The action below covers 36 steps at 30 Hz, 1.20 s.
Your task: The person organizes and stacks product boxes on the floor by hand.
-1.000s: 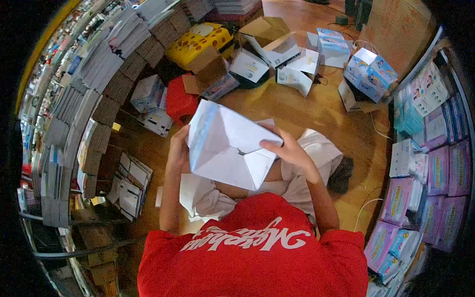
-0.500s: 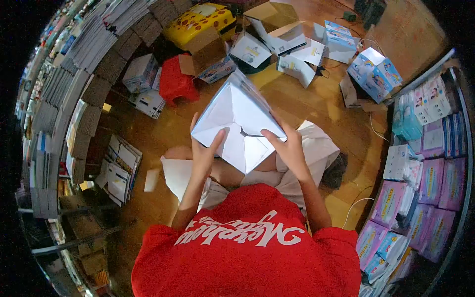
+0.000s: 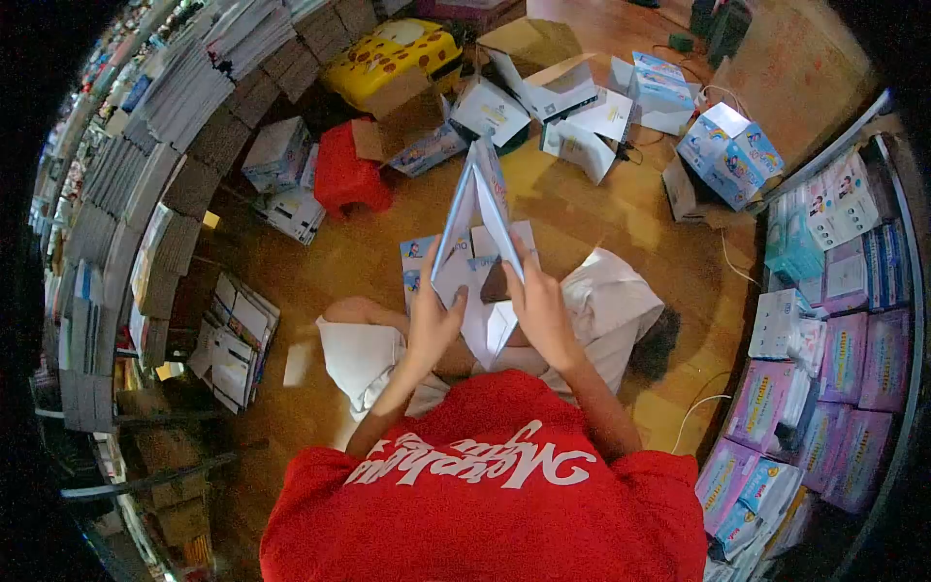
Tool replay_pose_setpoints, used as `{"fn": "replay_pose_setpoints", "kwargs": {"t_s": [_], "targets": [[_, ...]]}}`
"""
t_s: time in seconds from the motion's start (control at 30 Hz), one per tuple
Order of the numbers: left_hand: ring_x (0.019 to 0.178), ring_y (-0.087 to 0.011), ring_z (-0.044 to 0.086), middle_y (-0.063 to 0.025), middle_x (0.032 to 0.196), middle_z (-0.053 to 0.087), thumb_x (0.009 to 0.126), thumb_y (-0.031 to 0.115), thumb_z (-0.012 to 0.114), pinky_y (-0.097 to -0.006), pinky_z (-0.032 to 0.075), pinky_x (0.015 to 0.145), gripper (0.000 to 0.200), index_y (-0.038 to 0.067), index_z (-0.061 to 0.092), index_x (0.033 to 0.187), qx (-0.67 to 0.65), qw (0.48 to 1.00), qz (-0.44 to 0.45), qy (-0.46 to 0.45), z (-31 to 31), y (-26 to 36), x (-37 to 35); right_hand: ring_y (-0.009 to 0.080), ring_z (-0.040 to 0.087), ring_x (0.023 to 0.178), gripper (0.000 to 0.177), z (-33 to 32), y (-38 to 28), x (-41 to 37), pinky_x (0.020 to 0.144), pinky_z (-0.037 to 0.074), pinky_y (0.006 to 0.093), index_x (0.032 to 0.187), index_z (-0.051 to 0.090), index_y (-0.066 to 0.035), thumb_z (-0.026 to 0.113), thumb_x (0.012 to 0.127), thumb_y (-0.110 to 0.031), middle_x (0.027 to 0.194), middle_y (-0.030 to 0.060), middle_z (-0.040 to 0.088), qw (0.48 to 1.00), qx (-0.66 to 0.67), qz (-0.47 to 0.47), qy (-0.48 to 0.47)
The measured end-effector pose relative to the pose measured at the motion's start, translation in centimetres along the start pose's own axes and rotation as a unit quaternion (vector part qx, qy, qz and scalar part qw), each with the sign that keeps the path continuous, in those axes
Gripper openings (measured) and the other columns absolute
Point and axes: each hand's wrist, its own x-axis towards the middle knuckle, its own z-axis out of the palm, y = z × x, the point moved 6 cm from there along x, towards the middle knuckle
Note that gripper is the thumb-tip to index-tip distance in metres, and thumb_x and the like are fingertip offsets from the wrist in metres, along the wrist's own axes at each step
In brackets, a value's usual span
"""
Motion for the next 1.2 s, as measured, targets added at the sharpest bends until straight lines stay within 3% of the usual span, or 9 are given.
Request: {"fn": "replay_pose_setpoints", "kwargs": {"t_s": [0.13,0.23,0.33,0.43,0.63,0.8,0.93,1.03,1.2], "targets": [[0.093,-0.0443,0.056,-0.0347,0.112,0.049,0.078,0.000,0.054,-0.0399,0.046,0.078,0.082,0.007,0.006,0.143,-0.024,0.984,-0.101,-0.142,2.6,1.4,-1.5,0.0461,0.056,0.086,0.040,1.7,0.3,-0.9,0.071,0.044,0.0475,0.121,0.044,0.007,0.045,0.093,-0.022,0.085,0.0341,0.056,0.975,0.009,0.191,-0.114],[0.117,-0.0404,0.042,-0.0339,0.129,0.036,0.079,-0.001,0.052,-0.0381,0.036,0.094,0.085,0.004,-0.003,0.143,-0.102,0.968,-0.059,-0.222,3.7,1.9,-2.0,0.0448,0.057,0.064,0.049,1.6,0.3,-1.0,0.056,0.045,0.0476,0.137,0.029,-0.007,0.043,0.094,-0.022,0.067,0.0285,0.056,0.997,0.041,0.048,-0.035],[0.136,-0.0281,0.014,-0.0236,0.146,0.010,0.083,0.002,0.049,-0.0333,0.015,0.109,0.081,0.000,-0.007,0.142,-0.165,0.935,-0.045,-0.310,3.6,0.9,-2.3,0.0443,0.057,0.086,0.051,0.7,-0.7,-0.7,0.073,0.046,0.0451,0.139,0.027,-0.006,0.043,0.093,-0.022,0.093,0.0317,0.056,0.990,0.096,0.037,-0.097],[0.132,-0.0271,0.024,-0.0183,0.144,0.021,0.090,0.008,0.041,-0.0334,0.023,0.106,0.065,-0.001,0.003,0.142,-0.217,0.913,-0.065,-0.338,3.3,-0.1,-3.7,0.0429,0.048,0.110,0.053,0.8,-2.1,-0.9,0.091,0.039,0.0433,0.139,0.027,-0.007,0.044,0.093,-0.025,0.123,0.0299,0.045,0.983,0.097,-0.022,-0.153],[0.106,-0.0182,0.051,-0.0100,0.118,0.053,0.091,0.027,0.054,-0.0315,0.042,0.091,0.043,-0.002,0.046,0.122,-0.407,0.857,-0.311,0.052,1.6,-3.7,-2.5,0.0367,0.039,0.123,0.050,2.7,-1.5,-1.3,0.100,0.033,0.0397,0.136,0.034,-0.002,0.046,0.092,-0.024,0.134,0.0222,0.040,0.922,0.300,0.003,-0.244],[0.104,-0.0161,0.051,-0.0098,0.118,0.052,0.090,0.028,0.056,-0.0300,0.042,0.088,0.047,-0.003,0.044,0.123,-0.469,0.824,-0.277,0.154,-1.0,-5.9,-2.0,0.0325,0.044,0.118,0.062,-3.0,-0.1,0.2,0.098,0.035,0.0381,0.133,0.031,0.002,0.063,0.085,-0.022,0.131,0.0205,0.042,0.986,-0.140,-0.001,0.094],[0.106,-0.0167,0.050,-0.0084,0.120,0.050,0.090,0.024,0.057,-0.0300,0.040,0.091,0.049,-0.001,0.037,0.128,-0.510,0.813,-0.230,0.159,-1.0,-5.0,-1.2,0.0230,0.050,0.111,0.069,1.2,6.3,-1.4,0.093,0.042,0.0356,0.137,0.020,-0.003,0.063,0.084,-0.010,0.123,0.0145,0.047,0.852,0.452,0.248,-0.096],[0.108,-0.0160,0.049,-0.0080,0.122,0.049,0.087,0.017,0.061,-0.0305,0.040,0.092,0.052,0.001,0.036,0.129,-0.455,0.849,-0.240,0.119,-1.5,-6.9,-0.7,0.0219,0.049,0.113,0.071,1.4,8.8,-1.7,0.091,0.044,0.0349,0.137,0.020,-0.006,0.064,0.081,-0.004,0.122,0.0148,0.047,0.751,0.599,0.279,0.020],[0.111,-0.0188,0.048,-0.0103,0.126,0.047,0.077,0.006,0.070,-0.0324,0.038,0.096,0.064,0.000,0.035,0.129,-0.343,0.913,-0.146,0.166,-6.0,-13.0,2.2,0.0174,0.060,0.094,0.073,-3.0,5.8,1.1,0.081,0.048,0.0286,0.135,0.023,-0.003,0.065,0.076,0.004,0.109,0.0103,0.059,0.882,0.442,0.133,0.095]]}}
